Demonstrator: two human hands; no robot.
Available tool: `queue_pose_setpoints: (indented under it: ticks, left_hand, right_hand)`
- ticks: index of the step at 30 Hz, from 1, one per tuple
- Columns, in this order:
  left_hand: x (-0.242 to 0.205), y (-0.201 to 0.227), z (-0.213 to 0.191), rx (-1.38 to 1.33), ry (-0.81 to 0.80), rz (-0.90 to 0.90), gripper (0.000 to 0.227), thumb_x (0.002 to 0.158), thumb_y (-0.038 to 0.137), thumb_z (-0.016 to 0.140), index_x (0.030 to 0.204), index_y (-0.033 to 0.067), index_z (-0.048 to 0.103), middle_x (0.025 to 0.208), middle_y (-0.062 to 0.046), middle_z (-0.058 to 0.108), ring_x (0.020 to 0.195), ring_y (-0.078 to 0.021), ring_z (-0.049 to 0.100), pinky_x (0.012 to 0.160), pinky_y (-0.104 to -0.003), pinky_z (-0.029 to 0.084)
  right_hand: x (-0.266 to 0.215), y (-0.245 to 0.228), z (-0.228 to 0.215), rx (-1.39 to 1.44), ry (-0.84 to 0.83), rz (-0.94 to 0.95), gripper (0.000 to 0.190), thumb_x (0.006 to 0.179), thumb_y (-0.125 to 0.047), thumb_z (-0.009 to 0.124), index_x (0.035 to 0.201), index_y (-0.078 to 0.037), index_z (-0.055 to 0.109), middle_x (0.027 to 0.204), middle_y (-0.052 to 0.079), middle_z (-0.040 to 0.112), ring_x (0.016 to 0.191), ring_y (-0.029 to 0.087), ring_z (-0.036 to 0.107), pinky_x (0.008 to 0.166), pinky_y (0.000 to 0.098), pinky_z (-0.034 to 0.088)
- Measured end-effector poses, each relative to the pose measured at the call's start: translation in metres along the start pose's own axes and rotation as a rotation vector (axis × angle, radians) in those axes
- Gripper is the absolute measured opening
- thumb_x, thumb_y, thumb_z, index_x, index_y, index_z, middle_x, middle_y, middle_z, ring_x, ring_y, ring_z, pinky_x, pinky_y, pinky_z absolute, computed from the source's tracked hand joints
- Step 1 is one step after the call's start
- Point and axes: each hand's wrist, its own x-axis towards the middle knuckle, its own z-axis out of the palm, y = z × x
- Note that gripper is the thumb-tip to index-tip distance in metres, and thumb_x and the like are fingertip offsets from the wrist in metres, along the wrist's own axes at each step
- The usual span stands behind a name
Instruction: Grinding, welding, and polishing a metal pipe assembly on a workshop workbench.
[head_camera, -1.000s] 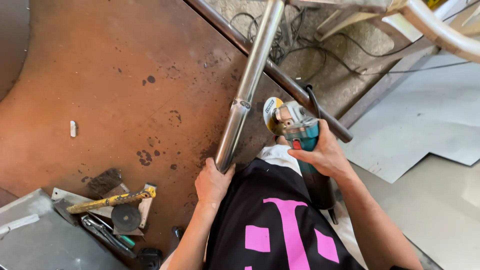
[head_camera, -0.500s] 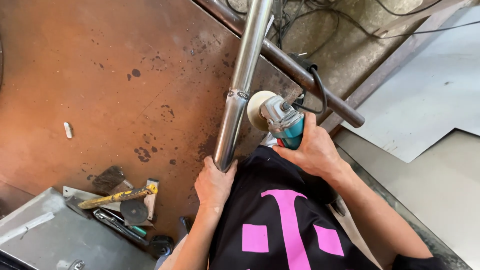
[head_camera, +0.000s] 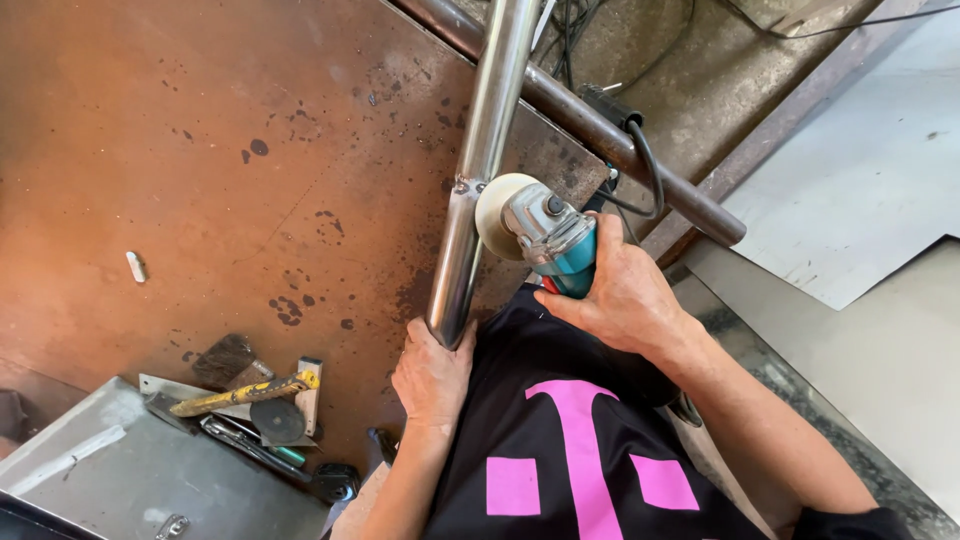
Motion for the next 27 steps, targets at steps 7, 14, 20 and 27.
queue_pose_setpoints:
  ticks: [7,14,20,27]
  left_hand:
    - [-0.001,0.003,0.0,-0.009,0.015,-0.011,0.068,0.08,0.063,0.076,0.104,0.0033,0.054,0.088,-0.023,0.071,0.079,-0.0446,0.071,0.069,-0.054,0.056]
    - [-0.001,0.002,0.004,-0.008,0.035,0.005,0.071,0.08,0.061,0.076,0.111,0.0019,0.054,0.09,-0.023,0.071,0.079,-0.0443,0.071,0.067,-0.054,0.056]
    - [-0.005,0.0,0.006,-0.001,0.059,0.018,0.073,0.08,0.06,0.076,0.113,0.0005,0.053,0.092,-0.023,0.07,0.08,-0.0438,0.071,0.067,-0.053,0.056]
    - [-0.005,-0.003,0.008,0.004,0.062,0.022,0.072,0.079,0.061,0.077,0.112,0.0012,0.053,0.093,-0.022,0.07,0.082,-0.044,0.07,0.068,-0.054,0.056]
  right_hand:
    - [-0.003,-0.001,-0.001,0.002,-0.001,-0.013,0.11,0.071,-0.041,0.087,0.145,0.014,0.027,0.098,0.036,0.069,0.094,0.05,0.07,0.081,0.0497,0.055]
    - [-0.001,-0.007,-0.002,-0.016,-0.001,0.002,0.114,0.071,-0.04,0.087,0.148,0.015,0.023,0.103,0.037,0.068,0.094,0.05,0.07,0.082,0.0487,0.055]
    - [-0.001,-0.018,-0.006,-0.029,-0.049,0.06,0.118,0.07,-0.039,0.086,0.151,0.014,0.017,0.101,0.035,0.069,0.094,0.047,0.071,0.082,0.0467,0.056]
    - [-0.007,-0.004,-0.003,-0.004,0.006,-0.021,0.116,0.07,-0.037,0.087,0.151,0.012,0.02,0.105,0.035,0.068,0.095,0.048,0.071,0.081,0.0473,0.056]
